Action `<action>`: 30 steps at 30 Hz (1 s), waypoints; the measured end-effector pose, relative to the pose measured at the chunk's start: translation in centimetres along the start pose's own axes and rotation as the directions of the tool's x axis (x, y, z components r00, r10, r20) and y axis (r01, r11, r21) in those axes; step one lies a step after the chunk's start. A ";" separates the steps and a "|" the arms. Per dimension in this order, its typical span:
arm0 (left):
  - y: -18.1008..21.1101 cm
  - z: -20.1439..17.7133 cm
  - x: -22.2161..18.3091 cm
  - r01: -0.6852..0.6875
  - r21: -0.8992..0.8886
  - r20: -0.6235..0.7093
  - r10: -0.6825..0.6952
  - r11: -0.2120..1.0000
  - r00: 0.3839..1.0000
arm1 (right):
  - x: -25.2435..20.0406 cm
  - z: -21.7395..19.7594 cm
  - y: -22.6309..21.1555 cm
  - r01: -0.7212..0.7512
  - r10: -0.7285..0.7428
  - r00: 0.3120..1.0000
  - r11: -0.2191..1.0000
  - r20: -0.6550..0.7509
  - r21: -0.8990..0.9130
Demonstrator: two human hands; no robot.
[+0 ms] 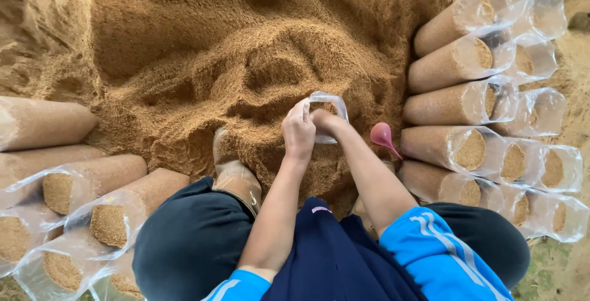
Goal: Filling small plastic bags with substrate material using a hand scoop
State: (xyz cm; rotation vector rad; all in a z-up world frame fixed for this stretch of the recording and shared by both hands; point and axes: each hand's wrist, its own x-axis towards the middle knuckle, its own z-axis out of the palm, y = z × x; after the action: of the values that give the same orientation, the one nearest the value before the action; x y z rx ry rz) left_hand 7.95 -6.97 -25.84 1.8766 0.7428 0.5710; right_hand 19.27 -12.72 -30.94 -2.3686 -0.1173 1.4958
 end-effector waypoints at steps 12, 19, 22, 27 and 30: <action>-0.2 0.3 0.6 -0.015 0.086 -0.045 0.019 0.996 0.999 | 12.8 2.3 7.1 0.091 -0.402 0.886 0.640 -0.232 -0.763; 0.3 0.7 -0.2 0.017 0.061 0.016 -0.018 0.998 1.000 | 7.0 1.1 5.5 -0.068 -0.196 0.802 0.909 -0.565 -0.411; 3.3 -0.8 -0.1 0.056 0.038 0.048 -0.058 0.998 0.997 | -3.0 -0.3 -2.3 -0.172 0.254 0.808 0.965 -0.531 0.199; 3.7 -0.9 0.3 -0.019 0.001 0.029 0.019 1.000 0.999 | 0.1 0.4 -0.8 -0.044 0.246 0.919 0.840 -0.308 0.540; 2.4 -0.3 0.0 -0.007 0.012 -0.025 0.008 1.000 1.000 | 0.4 0.3 0.6 -0.040 0.054 0.991 0.992 -0.120 0.121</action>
State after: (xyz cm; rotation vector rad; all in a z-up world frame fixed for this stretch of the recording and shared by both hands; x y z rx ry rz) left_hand 8.30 -7.51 -23.54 1.8864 0.7575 0.5974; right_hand 19.14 -13.09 -31.61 -2.3748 0.0562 1.3338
